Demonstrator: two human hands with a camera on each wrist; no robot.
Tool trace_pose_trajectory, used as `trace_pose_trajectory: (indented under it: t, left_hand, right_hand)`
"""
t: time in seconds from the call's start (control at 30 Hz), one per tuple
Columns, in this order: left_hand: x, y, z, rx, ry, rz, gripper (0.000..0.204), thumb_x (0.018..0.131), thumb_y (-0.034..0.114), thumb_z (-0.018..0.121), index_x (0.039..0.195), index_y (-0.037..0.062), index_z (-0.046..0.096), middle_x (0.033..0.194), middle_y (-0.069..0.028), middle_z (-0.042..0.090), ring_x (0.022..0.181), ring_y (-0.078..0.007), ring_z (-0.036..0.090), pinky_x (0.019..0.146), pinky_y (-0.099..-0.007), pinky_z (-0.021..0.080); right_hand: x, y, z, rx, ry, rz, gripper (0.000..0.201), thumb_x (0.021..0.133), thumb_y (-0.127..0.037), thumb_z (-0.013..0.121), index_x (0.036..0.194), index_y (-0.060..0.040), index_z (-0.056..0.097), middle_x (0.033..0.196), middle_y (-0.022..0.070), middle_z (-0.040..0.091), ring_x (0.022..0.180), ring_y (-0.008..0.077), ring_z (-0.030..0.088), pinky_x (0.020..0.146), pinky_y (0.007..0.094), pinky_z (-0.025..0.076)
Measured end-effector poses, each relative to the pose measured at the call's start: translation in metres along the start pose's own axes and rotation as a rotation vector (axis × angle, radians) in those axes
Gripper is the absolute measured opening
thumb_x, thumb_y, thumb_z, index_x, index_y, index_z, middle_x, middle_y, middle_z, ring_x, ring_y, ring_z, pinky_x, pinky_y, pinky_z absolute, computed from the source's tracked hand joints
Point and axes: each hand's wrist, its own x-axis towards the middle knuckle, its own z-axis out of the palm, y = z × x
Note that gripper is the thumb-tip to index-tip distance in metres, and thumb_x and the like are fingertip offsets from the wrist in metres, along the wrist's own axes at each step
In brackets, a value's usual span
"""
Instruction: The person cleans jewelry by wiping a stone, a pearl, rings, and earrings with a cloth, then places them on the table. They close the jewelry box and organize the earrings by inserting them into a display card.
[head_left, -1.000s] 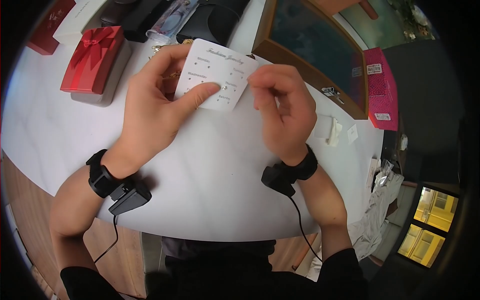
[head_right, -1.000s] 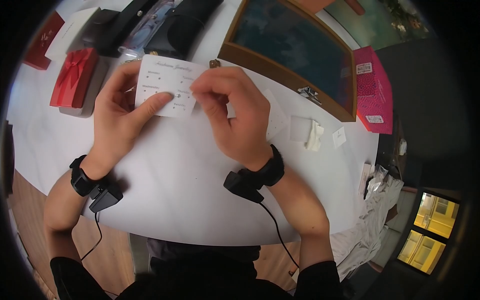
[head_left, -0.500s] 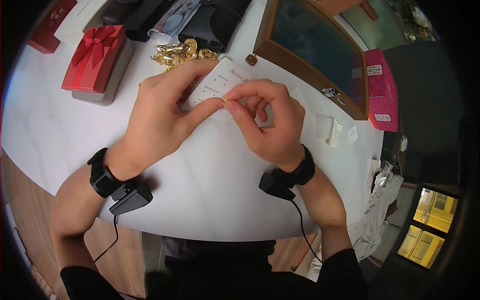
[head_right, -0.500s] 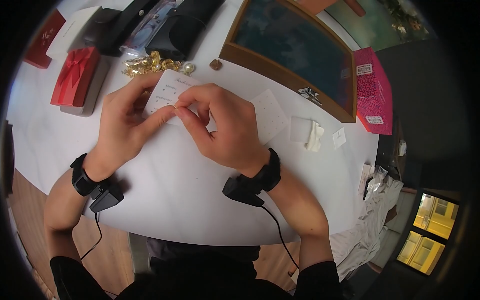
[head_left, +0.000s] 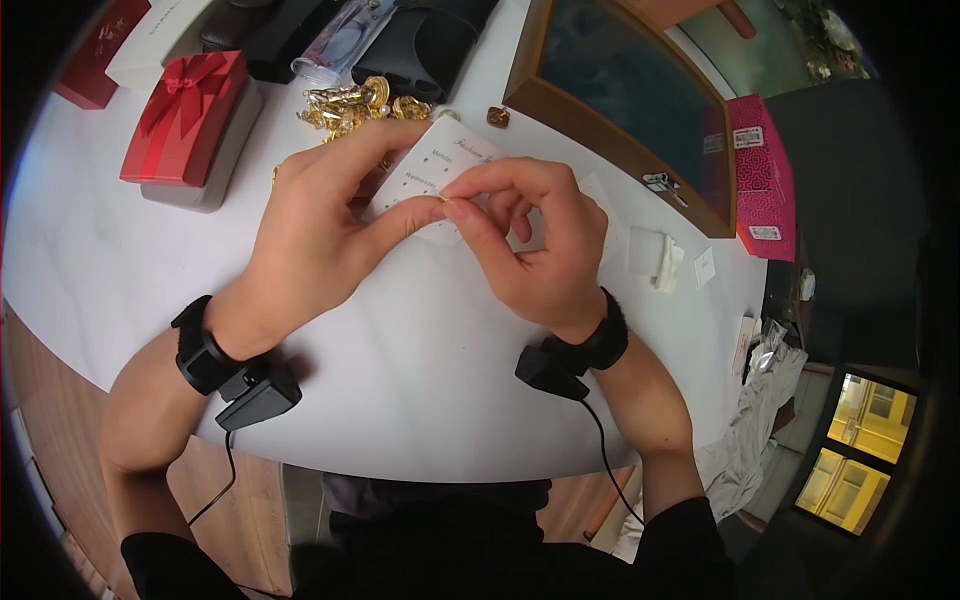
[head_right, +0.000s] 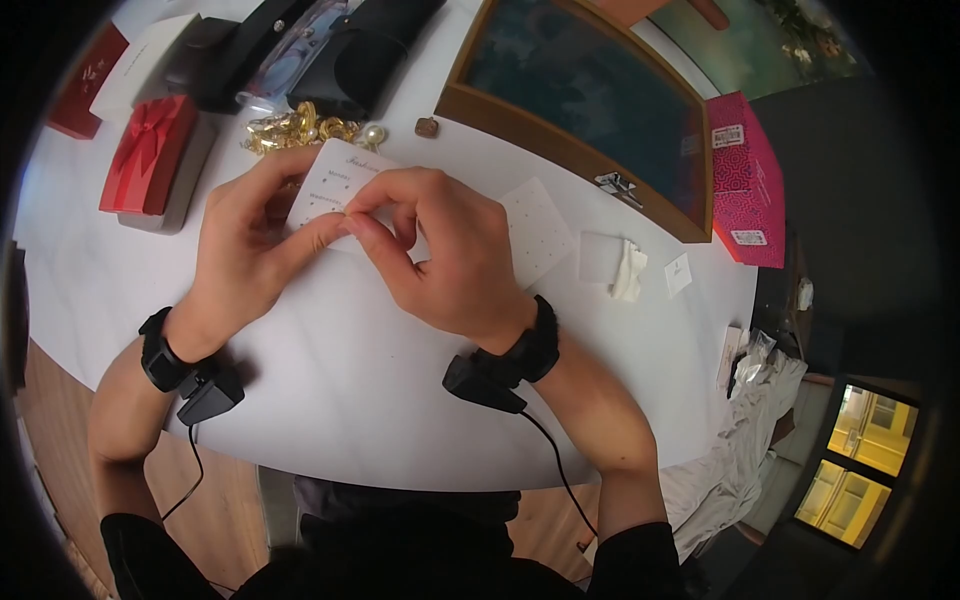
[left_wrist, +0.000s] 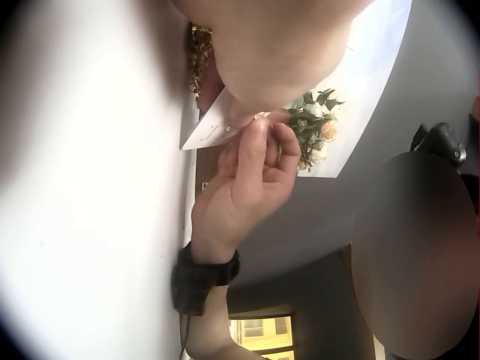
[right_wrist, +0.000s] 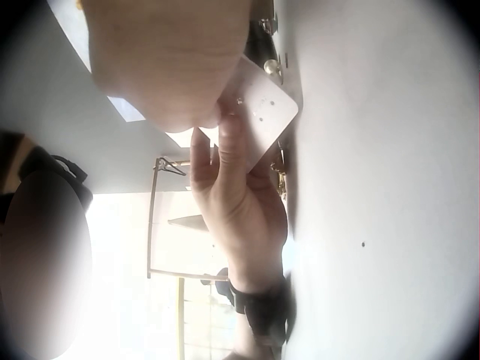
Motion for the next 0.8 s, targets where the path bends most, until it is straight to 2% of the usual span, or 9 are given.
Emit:
trace_pose_trajectory:
  t: [0.3,0.43,0.53,0.7,0.77,0.8]
  left_hand:
    - [0.0006,-0.0051,0.0025,-0.07,-0.007,0.058,0.048,0.087,0.005,0.079,0.129,-0.0057,0.057,0.111,-0.0129,0.071,0.101,-0.0166,0.069,0.088,-0.031,0.057]
    - [0.0004,-0.0026,0.0029,-0.091,-0.026,0.021,0.052,0.086,0.004,0.081,0.13,-0.0057,0.056,0.111,-0.0133,0.071,0.103,-0.0174,0.069,0.091,-0.0319,0.056]
    - [0.0004,-0.0037,0.004,-0.132,-0.038,0.05,0.055,0.084,0.0,0.08,0.132,-0.0056,0.054,0.113,-0.0134,0.07,0.106,-0.0186,0.068,0.092,-0.032,0.056]
    - [-0.0013,-0.0011,0.0033,-0.118,-0.066,-0.029,0.063,0.084,-0.01,0.074,0.141,-0.0048,0.048,0.12,-0.0137,0.067,0.11,-0.019,0.066,0.094,-0.0326,0.055]
    - [-0.0012,-0.0005,0.0037,-0.129,-0.065,-0.027,0.064,0.084,-0.01,0.074,0.142,-0.0047,0.047,0.12,-0.0135,0.067,0.11,-0.0188,0.066,0.094,-0.0326,0.055]
    - [-0.0011,-0.0004,0.0039,-0.139,-0.062,-0.025,0.065,0.084,-0.01,0.074,0.143,-0.0046,0.047,0.121,-0.0133,0.066,0.11,-0.0186,0.066,0.095,-0.0326,0.055]
  right_hand:
    - [-0.0003,0.0013,0.0006,0.04,0.01,0.043,0.021,0.085,0.0,0.075,0.099,-0.003,0.06,0.086,0.0019,0.069,0.055,0.0104,0.056,0.05,0.0241,0.046]
    - [-0.0006,0.002,0.0004,0.03,0.015,0.045,0.02,0.085,0.0,0.075,0.099,-0.003,0.06,0.085,0.0019,0.069,0.055,0.0105,0.057,0.05,0.0243,0.046]
    - [-0.0003,0.0029,0.0,0.022,0.021,0.055,0.021,0.085,0.0,0.075,0.098,-0.0031,0.06,0.084,0.0016,0.068,0.055,0.0105,0.057,0.05,0.0245,0.046]
    - [-0.0007,0.0042,-0.0007,0.014,0.034,0.063,0.021,0.085,0.0,0.076,0.099,-0.0034,0.06,0.082,0.0009,0.068,0.055,0.0106,0.057,0.05,0.0248,0.046]
    - [-0.0018,0.0063,-0.0026,-0.007,-0.005,0.039,0.026,0.086,0.002,0.075,0.104,-0.0024,0.057,0.091,0.0042,0.074,0.063,0.0042,0.059,0.053,0.0183,0.042]
    - [-0.002,0.0064,-0.0026,-0.007,-0.005,0.04,0.026,0.086,0.002,0.075,0.104,-0.0024,0.057,0.091,0.0042,0.074,0.063,0.0042,0.059,0.053,0.0183,0.042]
